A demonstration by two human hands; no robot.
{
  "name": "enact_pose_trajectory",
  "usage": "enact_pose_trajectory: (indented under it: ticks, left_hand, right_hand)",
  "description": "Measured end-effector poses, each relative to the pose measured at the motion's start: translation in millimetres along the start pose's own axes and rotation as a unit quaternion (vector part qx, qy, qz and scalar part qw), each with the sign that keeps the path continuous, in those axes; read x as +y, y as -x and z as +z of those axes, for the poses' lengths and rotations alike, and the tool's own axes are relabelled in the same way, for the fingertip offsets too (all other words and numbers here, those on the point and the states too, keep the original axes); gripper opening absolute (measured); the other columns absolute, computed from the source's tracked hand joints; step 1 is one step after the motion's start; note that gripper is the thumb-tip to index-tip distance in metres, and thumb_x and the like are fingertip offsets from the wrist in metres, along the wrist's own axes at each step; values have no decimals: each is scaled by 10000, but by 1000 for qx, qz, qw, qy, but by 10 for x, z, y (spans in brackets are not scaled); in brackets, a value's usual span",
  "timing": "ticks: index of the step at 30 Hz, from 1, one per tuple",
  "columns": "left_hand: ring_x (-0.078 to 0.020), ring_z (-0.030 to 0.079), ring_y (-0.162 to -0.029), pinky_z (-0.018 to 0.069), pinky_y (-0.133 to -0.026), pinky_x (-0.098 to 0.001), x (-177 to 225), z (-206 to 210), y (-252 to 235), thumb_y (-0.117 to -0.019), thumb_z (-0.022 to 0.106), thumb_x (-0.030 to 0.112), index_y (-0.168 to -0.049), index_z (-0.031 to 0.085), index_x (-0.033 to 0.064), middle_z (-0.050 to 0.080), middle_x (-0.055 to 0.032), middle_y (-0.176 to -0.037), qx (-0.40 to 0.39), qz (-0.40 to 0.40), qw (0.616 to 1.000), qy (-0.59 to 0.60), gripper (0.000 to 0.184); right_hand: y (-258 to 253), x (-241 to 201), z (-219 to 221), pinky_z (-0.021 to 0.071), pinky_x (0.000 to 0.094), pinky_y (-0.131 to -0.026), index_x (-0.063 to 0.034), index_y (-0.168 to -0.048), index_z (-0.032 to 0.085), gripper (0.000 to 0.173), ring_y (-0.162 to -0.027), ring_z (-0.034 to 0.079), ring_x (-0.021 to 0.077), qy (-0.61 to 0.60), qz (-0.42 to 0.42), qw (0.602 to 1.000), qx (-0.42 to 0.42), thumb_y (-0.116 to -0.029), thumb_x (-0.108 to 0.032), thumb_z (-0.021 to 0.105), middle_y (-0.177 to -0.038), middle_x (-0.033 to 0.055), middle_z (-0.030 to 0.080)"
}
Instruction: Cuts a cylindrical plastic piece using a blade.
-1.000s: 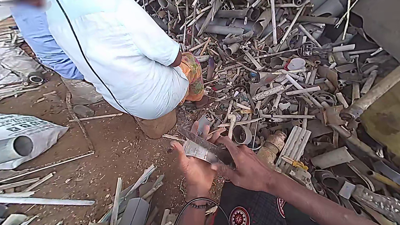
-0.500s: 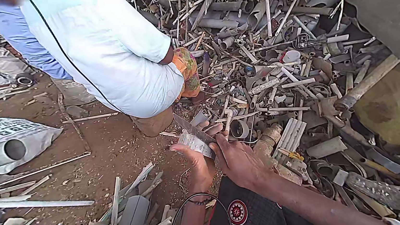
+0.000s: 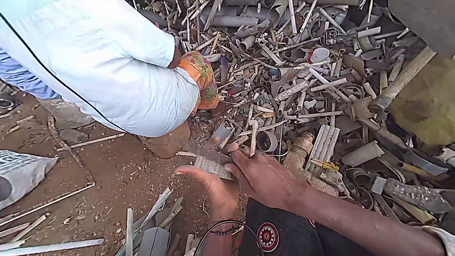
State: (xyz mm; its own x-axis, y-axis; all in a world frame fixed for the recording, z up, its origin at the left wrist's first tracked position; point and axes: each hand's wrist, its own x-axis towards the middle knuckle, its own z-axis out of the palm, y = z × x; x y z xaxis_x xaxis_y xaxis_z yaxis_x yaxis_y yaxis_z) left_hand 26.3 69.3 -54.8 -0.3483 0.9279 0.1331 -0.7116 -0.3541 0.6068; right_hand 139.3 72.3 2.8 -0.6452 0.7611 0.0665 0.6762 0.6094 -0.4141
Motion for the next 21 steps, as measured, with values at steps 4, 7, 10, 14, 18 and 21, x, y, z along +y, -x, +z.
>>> enact_pose_trajectory:
  ticks: [4,7,10,14,18,21]
  left_hand:
    - [-231,748,-818,632,-745,-403,-27,-30,0,-763,91,918,-1205,537,89,745,-75,-880,4,-17,1000,16,1040]
    - [-197,731,-712,636,-675,-383,-30,-48,-10,-825,28,867,-1155,535,112,707,-40,-773,32,-18,999,15,967]
    - [-139,658,-545,602,-568,-326,-7,-124,-39,-877,-4,822,-1093,563,166,604,19,-590,24,-12,998,48,894]
    - [-169,683,-553,614,-561,-353,84,-8,-55,-801,38,888,-1085,579,132,640,-8,-605,10,-7,997,73,972]
    - [-269,748,-905,627,-780,-440,154,18,9,-749,141,942,-1222,544,132,748,-87,-956,-5,-57,992,114,1021]
    - [-282,743,-989,624,-799,-422,155,-12,23,-739,211,938,-1262,511,161,749,-103,-1083,-29,-74,989,124,983]
  right_hand:
    - [-37,-78,36,549,520,-791,-35,-1358,532,469,-966,701,399,23,83,996,-28,-1133,-371,296,-994,205,688]
    - [-62,-121,111,551,530,-806,-63,-1466,481,495,-967,703,404,11,87,995,-52,-1133,-377,291,-1000,208,699]
    - [-80,-206,129,547,544,-811,-38,-1394,495,451,-983,690,421,13,50,991,-124,-1134,-351,299,-1009,226,676]
    - [-29,-129,-71,538,560,-783,-40,-1363,569,475,-946,693,421,20,-2,997,-75,-1130,-367,316,-997,230,688]
    - [64,14,-22,539,497,-633,-34,-1211,639,438,-710,689,356,28,2,996,83,-1117,-344,344,-721,140,640]
    - [75,33,57,537,490,-601,-32,-1232,635,442,-706,697,369,72,20,993,93,-1115,-350,350,-721,141,649]
